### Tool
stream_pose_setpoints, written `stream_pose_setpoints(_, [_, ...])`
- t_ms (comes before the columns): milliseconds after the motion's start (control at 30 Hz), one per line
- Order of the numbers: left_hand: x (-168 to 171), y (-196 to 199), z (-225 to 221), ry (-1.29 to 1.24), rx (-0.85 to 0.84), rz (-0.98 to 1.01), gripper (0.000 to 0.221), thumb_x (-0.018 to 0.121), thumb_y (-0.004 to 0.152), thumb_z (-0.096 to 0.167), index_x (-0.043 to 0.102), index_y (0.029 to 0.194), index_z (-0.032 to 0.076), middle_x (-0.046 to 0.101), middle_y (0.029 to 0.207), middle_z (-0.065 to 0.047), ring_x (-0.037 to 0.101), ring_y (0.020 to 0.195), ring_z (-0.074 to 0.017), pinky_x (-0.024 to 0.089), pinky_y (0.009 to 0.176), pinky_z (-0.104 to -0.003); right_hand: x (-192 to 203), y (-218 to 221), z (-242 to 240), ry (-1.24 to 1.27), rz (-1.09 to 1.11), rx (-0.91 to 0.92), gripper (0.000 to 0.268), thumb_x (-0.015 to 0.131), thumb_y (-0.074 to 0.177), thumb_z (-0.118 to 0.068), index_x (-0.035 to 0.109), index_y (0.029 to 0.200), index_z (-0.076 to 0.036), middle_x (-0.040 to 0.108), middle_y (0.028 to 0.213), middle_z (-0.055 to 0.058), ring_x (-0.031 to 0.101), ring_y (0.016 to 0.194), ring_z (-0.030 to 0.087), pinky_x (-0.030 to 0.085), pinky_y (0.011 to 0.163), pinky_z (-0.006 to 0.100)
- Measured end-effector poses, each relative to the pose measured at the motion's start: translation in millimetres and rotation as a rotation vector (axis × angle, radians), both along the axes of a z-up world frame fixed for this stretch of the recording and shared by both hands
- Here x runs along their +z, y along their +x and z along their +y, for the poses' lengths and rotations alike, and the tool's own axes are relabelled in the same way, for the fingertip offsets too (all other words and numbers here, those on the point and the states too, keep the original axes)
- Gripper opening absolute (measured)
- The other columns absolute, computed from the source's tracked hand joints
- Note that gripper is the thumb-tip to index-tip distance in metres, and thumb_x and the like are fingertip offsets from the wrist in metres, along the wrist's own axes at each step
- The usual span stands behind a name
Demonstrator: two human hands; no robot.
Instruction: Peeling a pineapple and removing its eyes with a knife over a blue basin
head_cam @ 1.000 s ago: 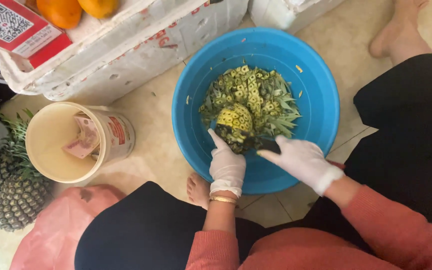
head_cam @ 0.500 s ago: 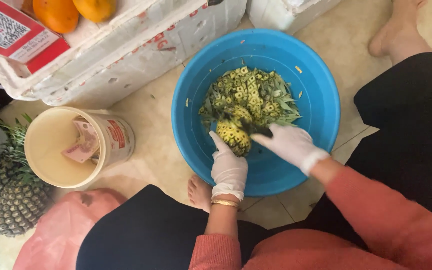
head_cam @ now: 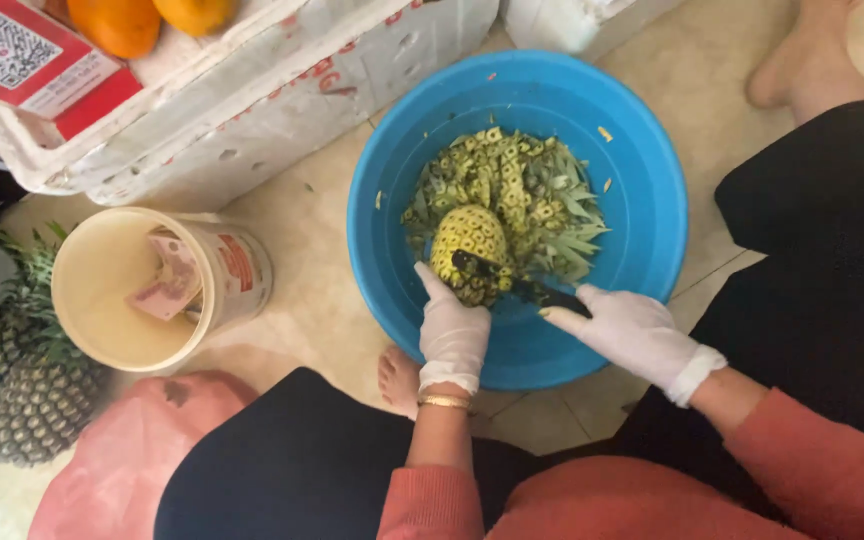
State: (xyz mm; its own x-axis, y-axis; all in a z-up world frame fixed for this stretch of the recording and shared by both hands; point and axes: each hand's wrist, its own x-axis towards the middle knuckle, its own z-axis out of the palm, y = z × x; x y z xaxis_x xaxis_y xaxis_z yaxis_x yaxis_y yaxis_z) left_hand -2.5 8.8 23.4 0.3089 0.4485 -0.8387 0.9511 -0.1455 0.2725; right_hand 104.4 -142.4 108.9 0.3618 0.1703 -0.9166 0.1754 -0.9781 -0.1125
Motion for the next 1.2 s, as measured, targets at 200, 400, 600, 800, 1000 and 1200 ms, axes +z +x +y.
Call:
stream_pose_setpoints(200, [2,1,1,-0.02,0.049,0.001,0.098,0.054,0.091,0.015,-0.008,0.167,0.016,0.061,0.13,-0.023,0.067,0.116,-0.0455,0.053,0.1,-0.057,-38,17,24,0.1,-0.084,0.131,0.087,0.033,0.097,-0.076,0.057,0.14,-0.004,0.066,0.134,0.027,0.062,0.128,0.042,0.047,0.108,0.054])
stream_pose_setpoints(400, [2,5,0,-0.034,0.076,-0.021,0.099,0.058,0.091,0.018,-0.006,0.167,0.015,0.062,0.129,-0.024,0.066,0.118,-0.0458,0.053,0.102,-0.056,-35,33,49,0.233,-0.102,-0.019,0.085,0.037,0.101,-0.068,0.053,0.144,0.003,0.063,0.136,0.03,0.06,0.129,0.043,0.043,0.11,0.051])
stream_pose_setpoints(600, [-28,-9,6,-0.036,0.114,-0.047,0.104,0.062,0.089,0.022,-0.006,0.167,0.018,0.064,0.127,-0.024,0.067,0.117,-0.0456,0.053,0.101,-0.057,-62,45,27,0.259,-0.068,-0.268,0.079,0.039,0.101,-0.072,0.07,0.09,-0.001,0.064,0.058,0.013,0.061,0.053,0.025,0.049,0.056,0.04])
stream_pose_setpoints(800, [-55,-17,14,-0.06,0.227,-0.065,0.11,0.069,0.081,0.026,0.001,0.167,0.021,0.068,0.124,-0.023,0.067,0.118,-0.0438,0.054,0.101,-0.054,-15,7,1,0.123,-0.056,-0.068,0.073,0.045,0.091,-0.076,0.067,0.083,-0.006,0.067,0.063,0.015,0.069,0.069,0.032,0.052,0.069,0.042])
stream_pose_setpoints(1000, [-46,-14,12,-0.086,0.257,-0.073,0.109,0.069,0.082,0.024,0.001,0.167,0.018,0.066,0.128,-0.027,0.064,0.121,-0.0464,0.053,0.103,-0.054,-33,19,27,0.116,-0.038,0.079,0.09,0.033,0.097,-0.076,0.055,0.143,-0.002,0.063,0.138,0.028,0.058,0.133,0.041,0.043,0.112,0.052])
stream_pose_setpoints(1200, [-50,-19,14,-0.087,0.272,-0.064,0.11,0.073,0.083,0.027,0.004,0.168,0.02,0.065,0.13,-0.025,0.065,0.123,-0.0423,0.054,0.103,-0.05,-44,44,50,0.14,-0.135,-0.001,0.092,0.032,0.097,-0.074,0.054,0.146,0.0,0.058,0.146,0.027,0.051,0.14,0.042,0.036,0.117,0.054])
